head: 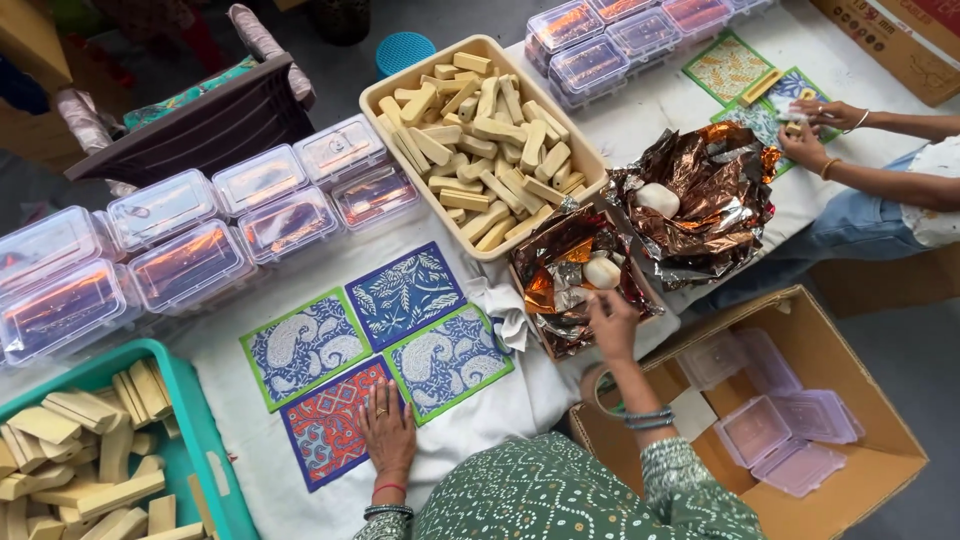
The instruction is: The person sits at a table and wraps small wooden blocks with a white cloth. They then place the wrapped blocks into a clear plastic container and close the lid. Later, they pick up a piece of copper foil and fold it over the wooden blocks.
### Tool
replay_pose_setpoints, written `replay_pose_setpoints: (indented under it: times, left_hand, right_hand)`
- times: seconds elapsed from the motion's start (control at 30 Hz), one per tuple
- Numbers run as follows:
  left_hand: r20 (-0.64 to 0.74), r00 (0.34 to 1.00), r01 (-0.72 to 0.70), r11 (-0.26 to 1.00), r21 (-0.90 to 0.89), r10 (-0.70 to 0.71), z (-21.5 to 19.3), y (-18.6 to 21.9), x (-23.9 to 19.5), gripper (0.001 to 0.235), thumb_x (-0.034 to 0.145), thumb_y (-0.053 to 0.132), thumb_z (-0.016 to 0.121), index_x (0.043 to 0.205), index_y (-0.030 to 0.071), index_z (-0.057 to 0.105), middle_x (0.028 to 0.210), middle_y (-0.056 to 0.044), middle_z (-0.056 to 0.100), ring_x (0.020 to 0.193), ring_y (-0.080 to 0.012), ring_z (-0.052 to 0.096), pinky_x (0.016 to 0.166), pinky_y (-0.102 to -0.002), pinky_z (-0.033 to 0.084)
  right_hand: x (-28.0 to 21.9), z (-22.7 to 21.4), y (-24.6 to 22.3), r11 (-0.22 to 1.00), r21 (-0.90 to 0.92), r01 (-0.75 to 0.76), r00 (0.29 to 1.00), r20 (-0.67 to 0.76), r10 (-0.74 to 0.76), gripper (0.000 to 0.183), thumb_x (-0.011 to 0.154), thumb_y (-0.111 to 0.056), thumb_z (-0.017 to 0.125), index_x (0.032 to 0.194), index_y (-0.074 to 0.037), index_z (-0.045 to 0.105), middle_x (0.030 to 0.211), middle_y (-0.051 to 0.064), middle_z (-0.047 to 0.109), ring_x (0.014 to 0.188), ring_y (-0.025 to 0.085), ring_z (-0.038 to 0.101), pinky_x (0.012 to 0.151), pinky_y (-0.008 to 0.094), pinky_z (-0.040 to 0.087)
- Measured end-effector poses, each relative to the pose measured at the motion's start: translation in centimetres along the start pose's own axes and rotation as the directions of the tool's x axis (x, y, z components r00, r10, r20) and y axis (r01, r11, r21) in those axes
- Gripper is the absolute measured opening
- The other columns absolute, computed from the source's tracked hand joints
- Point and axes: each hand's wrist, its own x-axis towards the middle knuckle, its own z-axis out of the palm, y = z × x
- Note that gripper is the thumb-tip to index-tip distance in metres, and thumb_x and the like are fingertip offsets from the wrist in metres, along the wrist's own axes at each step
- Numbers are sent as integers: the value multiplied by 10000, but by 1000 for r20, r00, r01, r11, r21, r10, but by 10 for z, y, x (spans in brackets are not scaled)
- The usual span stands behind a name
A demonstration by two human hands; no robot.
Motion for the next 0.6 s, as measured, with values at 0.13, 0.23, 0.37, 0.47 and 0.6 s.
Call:
replay_pose_setpoints:
  times: [0.13,0.23,0.37,0.47,0.6]
  left_hand:
    - [14,1000,25,1000,6,-25,-10,8,-8,583,1008,423,399,1549,208,381,1652,4,296,1536,-194,238,1261,-463,147]
    - [20,995,100,995,5,-100,-16,13,-16,572,1009,403,416,1544,202,398,1656,8,305,1537,-185,248,1274,-458,153]
    - [13,995,96,995,5,-96,-17,13,-23,566,1006,388,437,1537,194,406,1649,-5,309,1532,-188,246,1269,-452,157]
    - [29,993,115,993,-5,-114,-21,16,-27,571,1004,393,441,1541,203,399,1647,0,309,1532,-185,241,1262,-446,160]
    - [50,986,156,987,19,-157,-20,19,-33,587,996,400,442,1550,220,372,1648,13,299,1532,-176,228,1254,-442,163]
  right_hand:
    - [33,-5,31,999,-42,-3,999,34,5,102,979,-122,679,1032,-49,728,744,28,720,632,100,667,570,275,534]
    - [45,11,38,988,-134,80,996,43,-75,166,933,-55,706,1093,-36,750,878,82,747,718,157,692,679,313,564]
    - [48,26,14,928,-188,320,871,445,-210,405,751,-35,749,1156,-36,729,1182,140,664,1054,297,649,886,402,559]
    - [58,36,23,896,-106,430,806,492,-329,477,686,-18,753,1162,-13,721,1233,167,647,1150,372,611,998,452,485]
    - [88,49,29,914,-91,396,874,343,-345,351,804,-34,693,1153,-56,726,1172,108,711,1121,289,681,1008,405,546]
